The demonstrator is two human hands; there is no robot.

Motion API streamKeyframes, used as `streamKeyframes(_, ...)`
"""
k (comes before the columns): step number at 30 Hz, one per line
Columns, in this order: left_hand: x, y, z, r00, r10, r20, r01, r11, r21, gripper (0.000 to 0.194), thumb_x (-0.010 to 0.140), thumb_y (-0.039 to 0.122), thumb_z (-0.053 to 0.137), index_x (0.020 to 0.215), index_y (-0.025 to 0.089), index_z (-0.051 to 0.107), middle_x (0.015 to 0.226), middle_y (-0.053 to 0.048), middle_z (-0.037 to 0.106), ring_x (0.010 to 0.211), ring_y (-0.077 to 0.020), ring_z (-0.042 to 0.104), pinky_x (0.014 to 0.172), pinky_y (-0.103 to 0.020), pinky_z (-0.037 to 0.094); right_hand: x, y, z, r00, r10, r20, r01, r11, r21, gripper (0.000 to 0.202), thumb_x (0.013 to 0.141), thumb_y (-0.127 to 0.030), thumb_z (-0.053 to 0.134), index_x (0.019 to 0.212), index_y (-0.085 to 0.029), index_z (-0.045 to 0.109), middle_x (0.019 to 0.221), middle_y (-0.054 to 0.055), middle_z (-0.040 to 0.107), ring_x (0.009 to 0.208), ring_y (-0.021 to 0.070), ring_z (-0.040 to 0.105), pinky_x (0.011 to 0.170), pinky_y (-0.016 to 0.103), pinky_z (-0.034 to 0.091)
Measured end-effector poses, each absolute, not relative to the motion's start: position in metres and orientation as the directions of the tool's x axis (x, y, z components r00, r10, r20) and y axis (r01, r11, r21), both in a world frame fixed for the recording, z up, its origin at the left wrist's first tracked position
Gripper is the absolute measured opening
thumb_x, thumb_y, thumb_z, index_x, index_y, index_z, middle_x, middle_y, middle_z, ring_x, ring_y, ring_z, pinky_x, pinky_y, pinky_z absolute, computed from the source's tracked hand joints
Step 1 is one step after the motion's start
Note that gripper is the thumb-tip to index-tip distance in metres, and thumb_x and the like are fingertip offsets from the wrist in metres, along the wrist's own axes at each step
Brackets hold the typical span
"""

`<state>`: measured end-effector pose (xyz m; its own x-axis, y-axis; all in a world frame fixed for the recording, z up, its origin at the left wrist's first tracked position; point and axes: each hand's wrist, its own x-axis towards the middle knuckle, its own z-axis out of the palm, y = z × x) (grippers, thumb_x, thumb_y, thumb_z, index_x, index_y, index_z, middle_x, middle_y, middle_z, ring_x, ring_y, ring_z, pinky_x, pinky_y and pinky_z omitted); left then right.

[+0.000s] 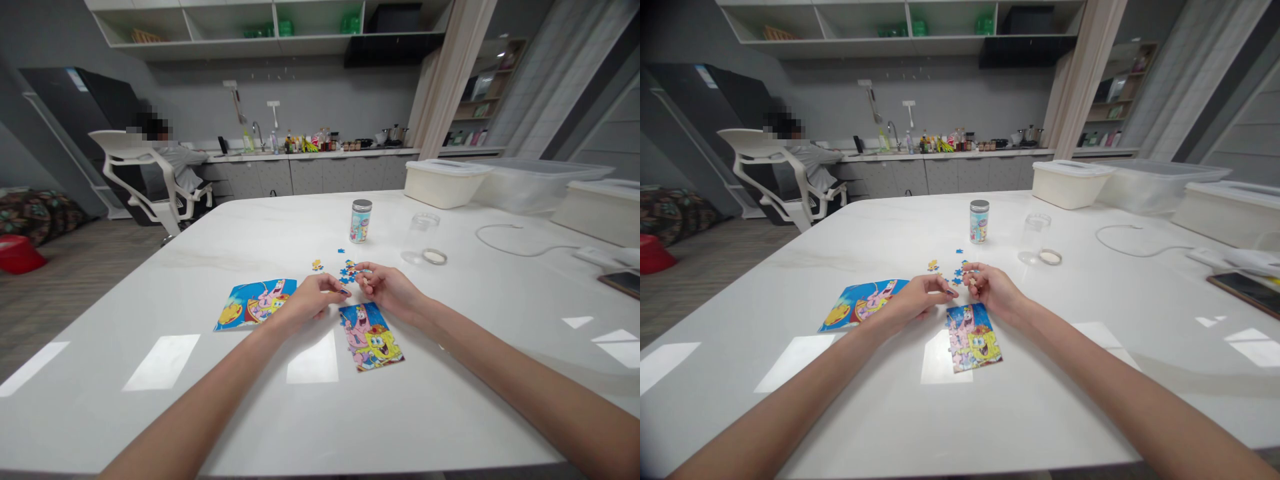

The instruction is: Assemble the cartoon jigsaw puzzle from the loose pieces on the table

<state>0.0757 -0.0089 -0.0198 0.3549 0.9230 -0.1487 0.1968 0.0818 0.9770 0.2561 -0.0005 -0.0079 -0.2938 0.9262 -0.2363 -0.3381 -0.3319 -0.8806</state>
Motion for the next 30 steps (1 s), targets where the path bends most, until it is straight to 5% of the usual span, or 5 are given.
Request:
streamKeyframes(8, 0.0776, -0.0089, -0.0169, 0.342, 0.919, -0.196, 0.143, 0.155, 0.977, 0.012, 0.074, 0.020, 0.065, 0.080, 0.017, 0.055, 0.072, 0.001, 0.065, 0.034, 0.0002, 0.023, 0.034, -0.020, 0.019, 0.2565, 0.0004, -0.0101, -0.287, 0.930, -0.229, -0.319, -0.318, -0.893, 0.040, 0.045, -0.002, 0.046, 0.082, -0.016, 0.054, 0.060, -0.002, 0.052, 0.049, 0.0085, 0.038, 0.049, 0.023, 0.028)
streamKeyframes(14, 0.0776, -0.0103, -0.0146, 0.318, 0.922, -0.219, 0.182, 0.168, 0.969, 0.011, 0.081, 0.018, 0.056, 0.088, 0.016, 0.064, 0.051, 0.007, 0.046, 0.034, -0.0020, 0.022, 0.036, -0.020, 0.021, 0.2561, -0.0018, -0.0075, -0.280, 0.924, -0.261, -0.316, -0.345, -0.884, 0.028, 0.058, -0.001, 0.054, 0.080, -0.017, 0.055, 0.065, 0.000, 0.057, 0.053, 0.0102, 0.047, 0.050, 0.024, 0.036)
streamKeyframes(23, 0.0779, -0.0102, -0.0151, 0.323, 0.932, -0.165, 0.168, 0.115, 0.979, 0.019, 0.072, 0.012, 0.058, 0.090, 0.015, 0.059, 0.075, 0.003, 0.060, 0.036, -0.0003, 0.030, 0.032, -0.018, 0.022, 0.2559, -0.0014, -0.0081, -0.319, 0.918, -0.237, -0.308, -0.337, -0.890, 0.021, 0.065, -0.003, 0.058, 0.080, -0.017, 0.053, 0.073, 0.004, 0.064, 0.060, 0.0108, 0.054, 0.057, 0.023, 0.043)
streamKeyframes(30, 0.0767, -0.0099, -0.0170, 0.310, 0.940, -0.144, 0.154, 0.100, 0.983, 0.009, 0.070, 0.012, 0.056, 0.077, 0.017, 0.052, 0.061, 0.008, 0.048, 0.035, -0.0011, 0.028, 0.033, -0.017, 0.024, 0.2548, -0.0010, -0.0106, -0.313, 0.917, -0.248, -0.293, -0.341, -0.893, 0.016, 0.070, -0.005, 0.058, 0.079, -0.017, 0.055, 0.071, 0.003, 0.065, 0.058, 0.0101, 0.054, 0.056, 0.021, 0.043)
